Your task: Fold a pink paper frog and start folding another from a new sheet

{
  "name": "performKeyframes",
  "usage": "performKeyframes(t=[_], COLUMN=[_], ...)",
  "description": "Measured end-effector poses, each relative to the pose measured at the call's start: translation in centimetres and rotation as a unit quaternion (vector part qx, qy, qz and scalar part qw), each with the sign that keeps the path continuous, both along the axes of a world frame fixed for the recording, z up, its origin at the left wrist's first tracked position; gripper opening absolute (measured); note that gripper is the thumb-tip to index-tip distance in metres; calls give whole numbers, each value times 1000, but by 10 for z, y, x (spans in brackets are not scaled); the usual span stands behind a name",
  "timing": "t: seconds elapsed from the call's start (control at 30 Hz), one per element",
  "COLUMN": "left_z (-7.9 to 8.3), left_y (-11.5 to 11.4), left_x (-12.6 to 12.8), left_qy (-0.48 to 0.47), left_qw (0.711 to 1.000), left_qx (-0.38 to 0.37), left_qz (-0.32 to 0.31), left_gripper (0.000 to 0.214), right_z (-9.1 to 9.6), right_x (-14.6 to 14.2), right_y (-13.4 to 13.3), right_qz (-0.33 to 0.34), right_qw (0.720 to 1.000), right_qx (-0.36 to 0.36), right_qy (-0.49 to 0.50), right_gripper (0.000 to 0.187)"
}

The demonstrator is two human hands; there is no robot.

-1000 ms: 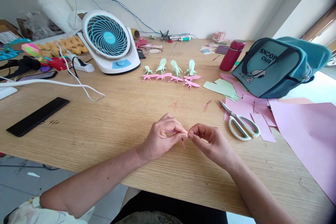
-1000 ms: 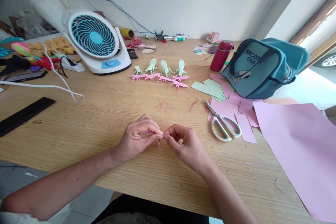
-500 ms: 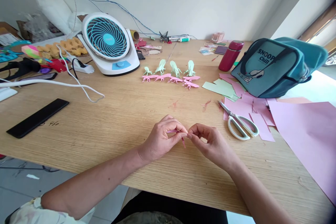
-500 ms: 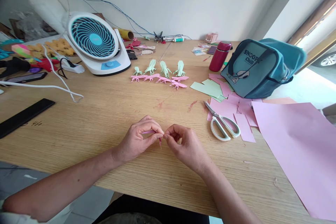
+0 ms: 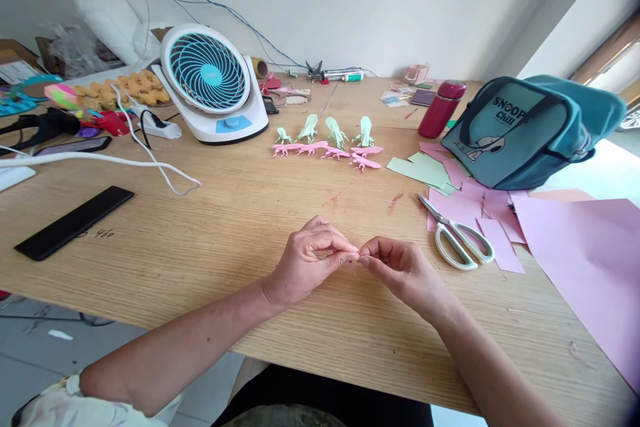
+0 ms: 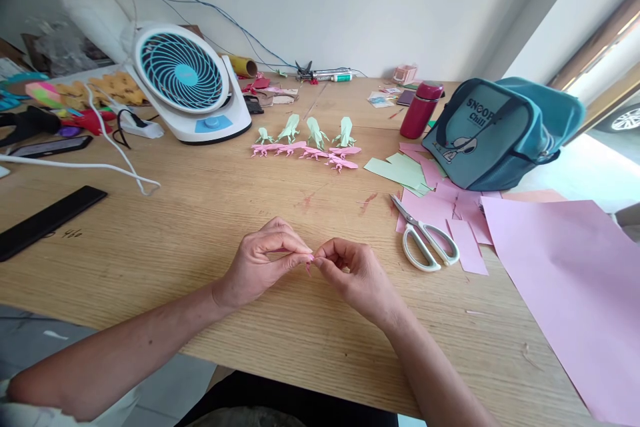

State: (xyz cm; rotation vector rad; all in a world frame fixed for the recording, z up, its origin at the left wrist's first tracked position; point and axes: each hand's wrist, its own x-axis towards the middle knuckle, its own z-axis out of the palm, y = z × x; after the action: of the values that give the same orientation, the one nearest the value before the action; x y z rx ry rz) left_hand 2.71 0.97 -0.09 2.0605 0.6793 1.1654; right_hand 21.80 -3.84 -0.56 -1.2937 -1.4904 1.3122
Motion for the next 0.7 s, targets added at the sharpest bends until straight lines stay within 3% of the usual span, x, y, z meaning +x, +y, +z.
performKeyframes(t=[0.43, 0.7], left_z=[1, 1], left_y=[0, 1], left_x=[0, -1], left_qy=[17, 22], left_qw=[1000, 997], left_qx=[21, 72], left_qz=[-4, -4], left_gripper=[3, 2], right_z=[9, 0], right_x=[-2, 1], right_y=[-3, -2], right_qz=[-7, 3], right_qw=[999, 1000], right_qx=[18, 3], right_qy=[-29, 16], right_gripper=[21, 25])
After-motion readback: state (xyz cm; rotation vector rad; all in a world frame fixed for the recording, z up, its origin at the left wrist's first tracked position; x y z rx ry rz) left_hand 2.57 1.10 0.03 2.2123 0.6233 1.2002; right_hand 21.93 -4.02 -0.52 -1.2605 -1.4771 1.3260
